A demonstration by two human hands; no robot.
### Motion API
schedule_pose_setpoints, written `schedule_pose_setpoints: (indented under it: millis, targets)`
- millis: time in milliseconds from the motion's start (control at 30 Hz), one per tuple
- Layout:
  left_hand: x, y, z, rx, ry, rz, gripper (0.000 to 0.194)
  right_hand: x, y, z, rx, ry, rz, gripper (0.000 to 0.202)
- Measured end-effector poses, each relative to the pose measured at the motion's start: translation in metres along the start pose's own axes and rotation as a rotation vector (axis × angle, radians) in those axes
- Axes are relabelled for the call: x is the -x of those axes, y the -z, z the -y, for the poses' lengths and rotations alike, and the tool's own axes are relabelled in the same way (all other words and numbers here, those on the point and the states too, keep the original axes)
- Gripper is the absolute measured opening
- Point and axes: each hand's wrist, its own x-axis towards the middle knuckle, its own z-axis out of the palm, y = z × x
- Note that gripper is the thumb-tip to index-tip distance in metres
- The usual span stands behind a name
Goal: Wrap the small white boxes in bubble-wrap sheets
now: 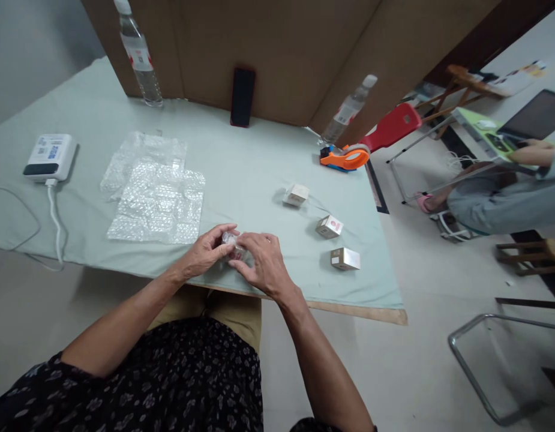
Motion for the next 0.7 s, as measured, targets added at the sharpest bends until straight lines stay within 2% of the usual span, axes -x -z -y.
schedule_pose_setpoints:
  millis: [100,300,433,533,700]
  targets:
    - [-0.001,-0.001,0.001,-0.036,0.006,-0.022,0.052,0.003,-0.007,-0.004,0.06,0.013,-0.022,0.028]
    - [0.001,-0.002,0.001,-0.067,0.018,0.053,0.08,-0.004,-0.012,-0.028,-0.126,-0.104,-0.02,0.034]
    - [0.003,-0.001,-0.002,-0.148,-0.006,0.031,0.079,-0.007,-0.008,-0.033,-0.199,-0.118,0.006,0.035]
    - [0.003,0.004,-0.007,-0.241,0.002,0.107,0.08,-0.002,-0.006,-0.029,-0.186,-0.09,0.027,0.034]
    - [0.002,0.01,-0.01,-0.163,0.074,0.144,0.08,0.008,-0.007,-0.026,-0.128,-0.016,0.069,0.054]
